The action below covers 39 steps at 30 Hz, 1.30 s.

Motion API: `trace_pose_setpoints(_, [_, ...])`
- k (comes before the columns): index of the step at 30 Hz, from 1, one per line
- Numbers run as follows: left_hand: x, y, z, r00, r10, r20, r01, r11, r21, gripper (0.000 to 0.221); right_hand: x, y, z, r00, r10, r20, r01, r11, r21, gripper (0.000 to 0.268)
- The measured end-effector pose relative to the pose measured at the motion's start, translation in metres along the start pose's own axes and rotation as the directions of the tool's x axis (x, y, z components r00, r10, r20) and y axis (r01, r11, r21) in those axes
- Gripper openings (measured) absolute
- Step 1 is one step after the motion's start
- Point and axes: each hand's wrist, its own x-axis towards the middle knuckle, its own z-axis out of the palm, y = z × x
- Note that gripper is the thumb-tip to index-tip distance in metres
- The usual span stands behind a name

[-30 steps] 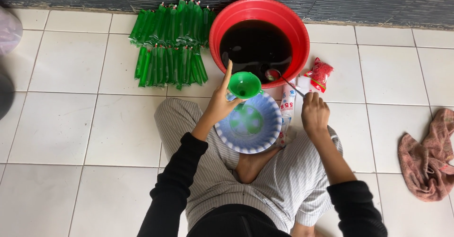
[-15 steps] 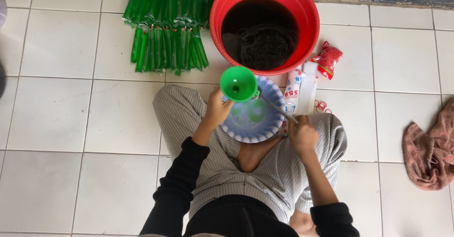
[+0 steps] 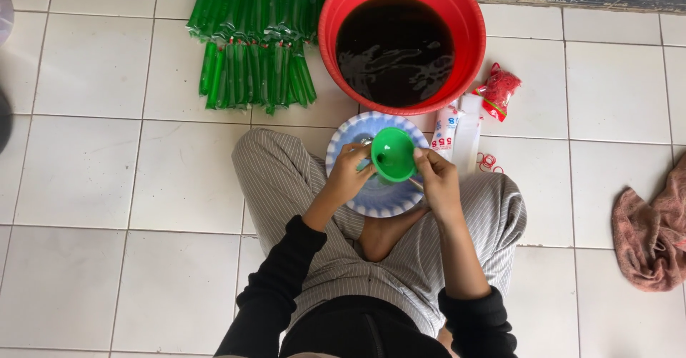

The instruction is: The person fills small plastic bags with a dark liquid from a bucket using a funnel and ladle, then ties each bag shut with a rubber band.

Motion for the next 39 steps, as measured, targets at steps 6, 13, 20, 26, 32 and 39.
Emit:
trace_pose_setpoints(6, [0.007, 0.032, -0.013, 0.999, 0.037, 0.014, -0.037, 0.999, 0.016, 0.032, -0.003, -0.038, -0.017, 0.992, -0.124, -0.034, 0.115, 0.973, -0.201, 0.012])
trace_pose_setpoints(13, [0.017, 0.051, -0.023, 1.0, -0.024, -0.015, 0.025, 1.0, 0.005, 0.039, 0.011, -0.021, -0.018, 0.996, 0.03, -0.082, -0.031, 0.999, -0.008, 0.017])
trace_pose_setpoints(20, [0.019, 0.06, -0.03, 0.978, -0.169, -0.123, 0.166, 0.985, -0.036, 0.012, 0.014, 0.114, 0.013, 0.985, 0.107, -0.139, -0.168, 0.799, -0.578, 0.029])
trace_pose_setpoints(26, [0.034, 0.066, -0.039, 0.968, -0.206, -0.146, 0.198, 0.978, -0.068, 0.014, 0.006, 0.108, 0.04, 0.99, -0.101, -0.094, 0.009, 0.727, -0.687, 0.016])
trace_pose_setpoints(32, [0.057, 0.074, -0.051, 0.999, -0.04, -0.035, 0.04, 0.999, 0.001, 0.014, 0.012, -0.007, 0.034, 0.877, -0.481, 0.01, 0.465, 0.841, -0.277, 0.02])
trace_pose_setpoints(39, [0.11, 0.118, -0.081, 0.898, 0.226, 0.377, -0.222, 0.974, -0.054, 0.018, 0.052, -0.035, 0.024, 0.76, -0.596, 0.259, 0.602, 0.796, 0.065, 0.006])
